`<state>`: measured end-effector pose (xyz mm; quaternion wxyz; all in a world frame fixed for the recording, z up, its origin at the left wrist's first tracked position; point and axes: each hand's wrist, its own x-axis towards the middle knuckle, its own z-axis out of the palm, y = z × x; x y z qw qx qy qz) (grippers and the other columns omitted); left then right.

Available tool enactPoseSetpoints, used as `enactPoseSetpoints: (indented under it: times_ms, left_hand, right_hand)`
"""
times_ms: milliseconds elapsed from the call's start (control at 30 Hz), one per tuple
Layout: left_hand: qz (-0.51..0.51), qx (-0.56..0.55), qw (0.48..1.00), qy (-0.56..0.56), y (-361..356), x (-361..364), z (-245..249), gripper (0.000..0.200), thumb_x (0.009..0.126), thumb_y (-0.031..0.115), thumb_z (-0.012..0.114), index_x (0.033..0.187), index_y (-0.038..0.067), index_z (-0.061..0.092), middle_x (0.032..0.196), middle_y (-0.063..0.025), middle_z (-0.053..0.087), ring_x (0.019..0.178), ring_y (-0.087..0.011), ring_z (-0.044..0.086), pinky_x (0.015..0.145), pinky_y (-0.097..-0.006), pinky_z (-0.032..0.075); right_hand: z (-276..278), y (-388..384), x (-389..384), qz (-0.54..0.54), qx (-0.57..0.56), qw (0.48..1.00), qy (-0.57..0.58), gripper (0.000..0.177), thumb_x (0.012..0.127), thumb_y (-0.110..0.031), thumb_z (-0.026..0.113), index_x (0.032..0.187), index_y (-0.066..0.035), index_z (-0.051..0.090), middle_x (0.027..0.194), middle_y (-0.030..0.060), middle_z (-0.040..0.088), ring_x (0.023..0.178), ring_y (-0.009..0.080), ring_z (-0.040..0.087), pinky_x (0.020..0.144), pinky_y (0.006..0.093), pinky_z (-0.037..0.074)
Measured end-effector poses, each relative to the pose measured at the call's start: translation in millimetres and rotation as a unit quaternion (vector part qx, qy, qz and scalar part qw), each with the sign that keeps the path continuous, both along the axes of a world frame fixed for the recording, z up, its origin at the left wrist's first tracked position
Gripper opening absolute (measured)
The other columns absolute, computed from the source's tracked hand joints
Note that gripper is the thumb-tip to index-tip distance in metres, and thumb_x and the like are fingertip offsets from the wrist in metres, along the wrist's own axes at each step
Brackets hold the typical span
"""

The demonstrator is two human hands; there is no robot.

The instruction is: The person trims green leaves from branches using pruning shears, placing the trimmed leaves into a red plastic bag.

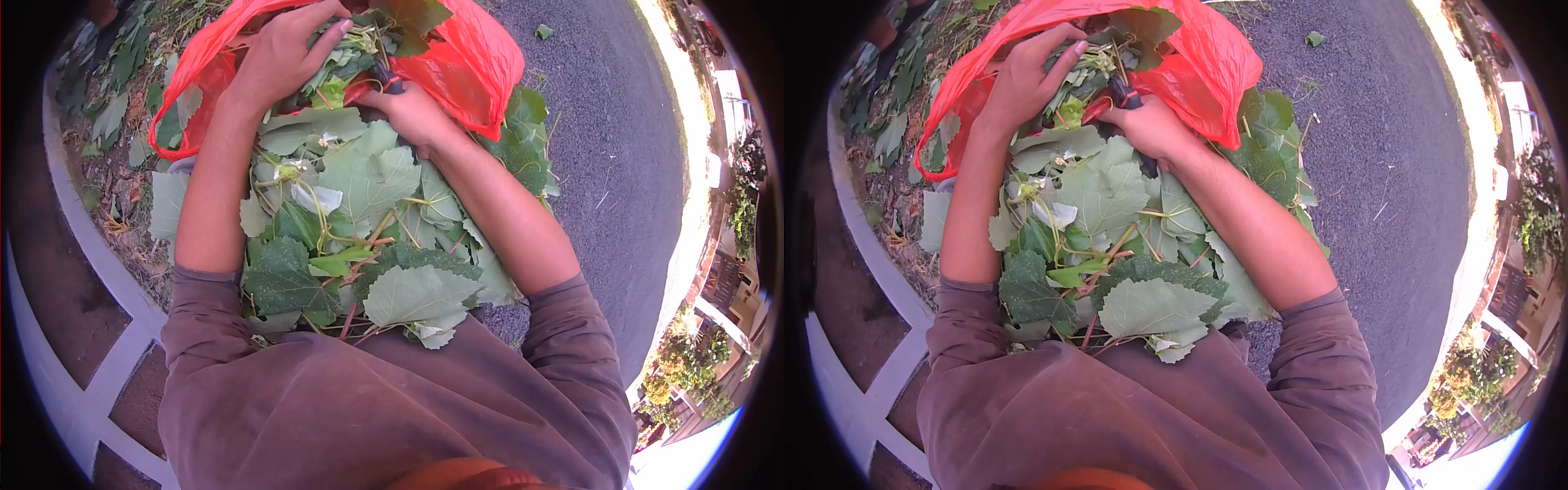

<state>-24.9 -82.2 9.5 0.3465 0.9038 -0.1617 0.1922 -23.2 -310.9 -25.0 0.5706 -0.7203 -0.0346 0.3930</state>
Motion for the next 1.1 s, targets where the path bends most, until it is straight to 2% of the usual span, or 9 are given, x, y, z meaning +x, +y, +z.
enactPoseSetpoints:
  times_ms: [200, 333, 400, 433, 500, 533, 733, 933, 1100]
  left_hand:
    - [-0.011, -0.068, 0.997, 0.03, 14, 0, 14, 0.021, 0.099, 0.018, 0.064, 0.106, -0.001, 0.066, 0.095, -0.0212, 0.071, 0.092, -0.0397, 0.07, 0.082, -0.0436, 0.054]
    - [0.02, -0.077, 0.996, 0.034, 28, 1, 16, 0.023, 0.1, 0.02, 0.064, 0.106, -0.002, 0.065, 0.093, -0.0208, 0.071, 0.091, -0.0352, 0.072, 0.082, -0.0406, 0.054]
    - [0.095, -0.162, 0.981, 0.045, 39, 3, 15, 0.022, 0.102, 0.022, 0.065, 0.106, 0.0, 0.065, 0.091, -0.0111, 0.071, 0.087, -0.0212, 0.07, 0.082, -0.0351, 0.052]
    - [0.087, -0.152, 0.983, 0.046, 45, 7, 11, 0.022, 0.102, 0.022, 0.065, 0.106, 0.0, 0.065, 0.091, -0.0111, 0.071, 0.087, -0.0212, 0.07, 0.082, -0.0351, 0.052]
    - [0.06, -0.376, 0.915, 0.133, 50, 11, -1, 0.019, 0.103, 0.022, 0.065, 0.106, 0.003, 0.066, 0.091, 0.0001, 0.067, 0.086, -0.0086, 0.062, 0.08, -0.0297, 0.05]
    - [0.045, -0.401, 0.899, 0.171, 47, 7, 2, 0.014, 0.104, 0.02, 0.065, 0.106, 0.006, 0.067, 0.093, 0.0058, 0.064, 0.085, -0.0034, 0.059, 0.077, -0.0257, 0.05]
    - [-0.021, -0.423, 0.86, 0.284, 41, 7, -9, 0.014, 0.105, 0.02, 0.063, 0.106, 0.007, 0.068, 0.094, 0.0044, 0.067, 0.083, -0.003, 0.061, 0.071, -0.0228, 0.051]
    - [-0.047, -0.465, 0.809, 0.356, 27, 9, -15, 0.02, 0.106, 0.022, 0.062, 0.108, 0.004, 0.07, 0.092, 0.0006, 0.071, 0.079, -0.0057, 0.065, 0.069, -0.0244, 0.053]
    - [-0.03, -0.437, 0.814, 0.381, 26, 8, -13, 0.019, 0.105, 0.022, 0.064, 0.105, 0.004, 0.071, 0.091, 0.0011, 0.071, 0.078, -0.0057, 0.065, 0.069, -0.024, 0.053]
  right_hand:
    - [1, 4, 13, 0.021, 0.062, 0.997, 0.034, 0.022, 0.095, -0.026, 0.068, 0.099, -0.005, 0.071, 0.08, -0.0013, 0.062, 0.075, 0.0105, 0.056, 0.071, 0.0274, 0.044]
    - [10, 2, 10, 0.023, 0.088, 0.992, 0.084, 0.025, 0.092, -0.027, 0.068, 0.101, -0.004, 0.068, 0.087, 0.0015, 0.066, 0.083, 0.0134, 0.062, 0.079, 0.0282, 0.046]
    - [10, 0, 6, 0.015, 0.09, 0.992, 0.091, 0.025, 0.091, -0.026, 0.068, 0.102, -0.004, 0.068, 0.091, 0.0025, 0.067, 0.085, 0.014, 0.063, 0.08, 0.0285, 0.047]
    - [10, 1, 8, 0.011, 0.088, 0.992, 0.09, 0.026, 0.09, -0.025, 0.068, 0.103, -0.003, 0.067, 0.094, 0.0035, 0.068, 0.088, 0.0146, 0.064, 0.081, 0.0288, 0.048]
    - [5, -2, 6, 0.011, 0.093, 0.992, 0.087, 0.025, 0.088, -0.024, 0.067, 0.102, -0.004, 0.068, 0.096, 0.0038, 0.068, 0.09, 0.0148, 0.063, 0.083, 0.0292, 0.049]
    - [5, -1, 5, 0.021, 0.096, 0.993, 0.07, 0.024, 0.089, -0.022, 0.064, 0.101, -0.001, 0.067, 0.095, 0.0061, 0.069, 0.091, 0.0167, 0.065, 0.086, 0.0309, 0.049]
    - [7, 0, 9, 0.057, 0.045, 0.997, -0.028, 0.025, 0.088, -0.023, 0.062, 0.095, 0.0, 0.07, 0.092, 0.0082, 0.072, 0.089, 0.018, 0.066, 0.085, 0.0321, 0.05]
    - [1, -2, 13, 0.057, 0.065, 0.996, -0.007, 0.027, 0.087, -0.023, 0.064, 0.101, 0.0, 0.07, 0.096, 0.0078, 0.073, 0.089, 0.0174, 0.066, 0.084, 0.031, 0.05]
    - [5, -4, 13, 0.061, 0.077, 0.995, 0.002, 0.027, 0.089, -0.02, 0.063, 0.104, 0.001, 0.069, 0.098, 0.0084, 0.074, 0.091, 0.0165, 0.067, 0.084, 0.0291, 0.049]
